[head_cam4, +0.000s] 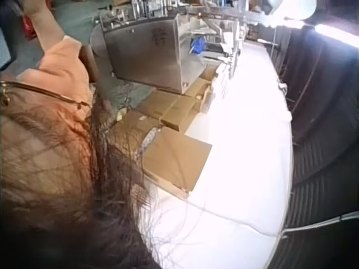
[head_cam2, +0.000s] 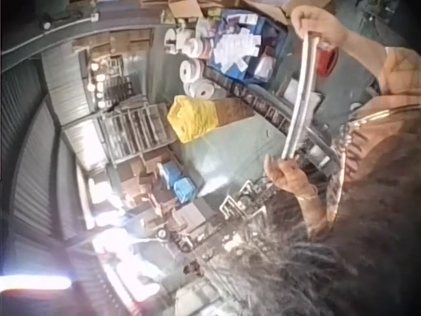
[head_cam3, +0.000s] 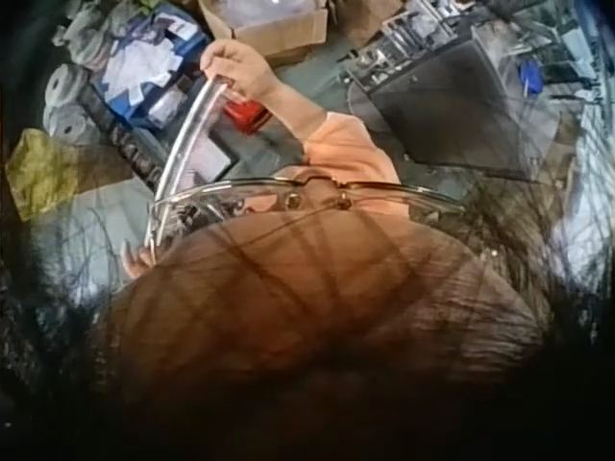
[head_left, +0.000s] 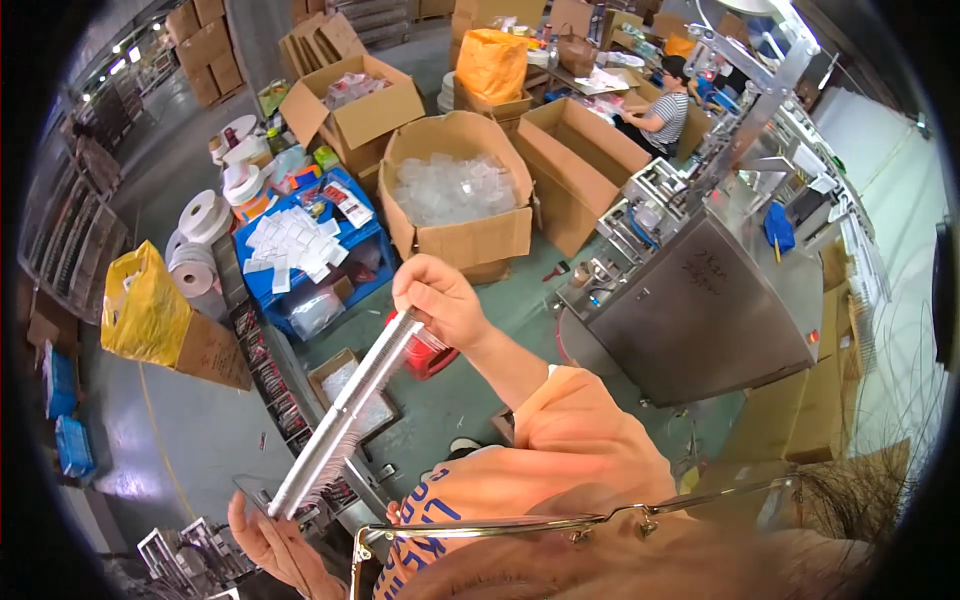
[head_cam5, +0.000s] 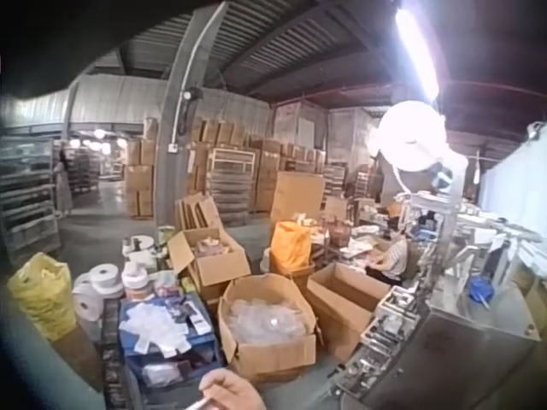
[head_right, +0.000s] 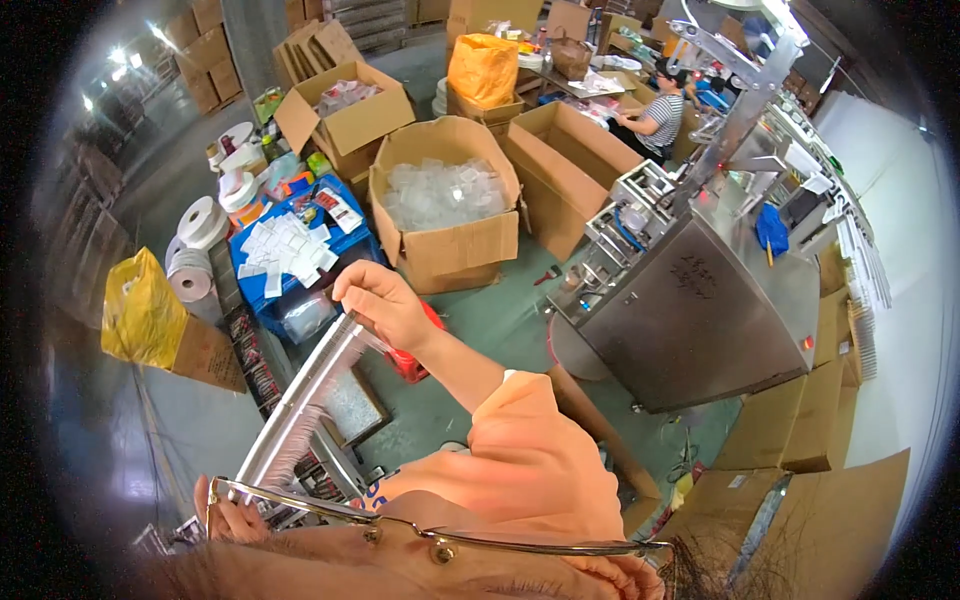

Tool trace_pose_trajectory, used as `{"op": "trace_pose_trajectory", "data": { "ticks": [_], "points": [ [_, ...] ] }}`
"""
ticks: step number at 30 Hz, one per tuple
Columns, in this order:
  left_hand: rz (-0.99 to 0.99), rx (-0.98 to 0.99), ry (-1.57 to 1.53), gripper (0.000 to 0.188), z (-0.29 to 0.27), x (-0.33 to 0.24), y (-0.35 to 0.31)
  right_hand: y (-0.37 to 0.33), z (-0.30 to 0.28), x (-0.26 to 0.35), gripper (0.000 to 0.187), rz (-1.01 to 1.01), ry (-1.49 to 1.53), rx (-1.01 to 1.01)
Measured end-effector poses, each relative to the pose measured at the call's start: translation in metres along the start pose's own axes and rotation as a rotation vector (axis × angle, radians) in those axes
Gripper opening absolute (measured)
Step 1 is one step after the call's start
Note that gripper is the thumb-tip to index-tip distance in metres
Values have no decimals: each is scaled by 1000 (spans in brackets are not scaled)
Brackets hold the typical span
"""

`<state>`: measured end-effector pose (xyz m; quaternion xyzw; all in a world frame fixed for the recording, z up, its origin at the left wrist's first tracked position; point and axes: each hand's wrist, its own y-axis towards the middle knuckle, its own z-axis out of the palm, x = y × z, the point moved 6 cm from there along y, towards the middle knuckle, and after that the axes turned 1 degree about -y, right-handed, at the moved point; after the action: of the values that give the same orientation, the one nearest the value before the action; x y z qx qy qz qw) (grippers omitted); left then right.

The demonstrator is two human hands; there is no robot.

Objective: Loading white plastic components into a rotary assembly machine and transferring items into storage containers.

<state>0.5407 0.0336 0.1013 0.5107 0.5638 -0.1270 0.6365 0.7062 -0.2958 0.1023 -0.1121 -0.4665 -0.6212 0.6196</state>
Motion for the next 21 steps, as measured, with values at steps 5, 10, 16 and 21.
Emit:
{"op": "trace_pose_trajectory", "data": {
  "ticks": [5,10,16,21],
  "points": [
    [-361,-145,-198,31,-20,-5,0,20,35,-39,20,3,-5,101],
    [-440,-281,-172,30,-68,17,-4,48,74,-96,17,140,-48,195],
    [-324,-400,175,31,-115,38,9,102,126,-169,13,235,64,287],
    [-398,-616,-143,31,-96,51,62,155,136,-226,17,258,83,344]
  ]
}}
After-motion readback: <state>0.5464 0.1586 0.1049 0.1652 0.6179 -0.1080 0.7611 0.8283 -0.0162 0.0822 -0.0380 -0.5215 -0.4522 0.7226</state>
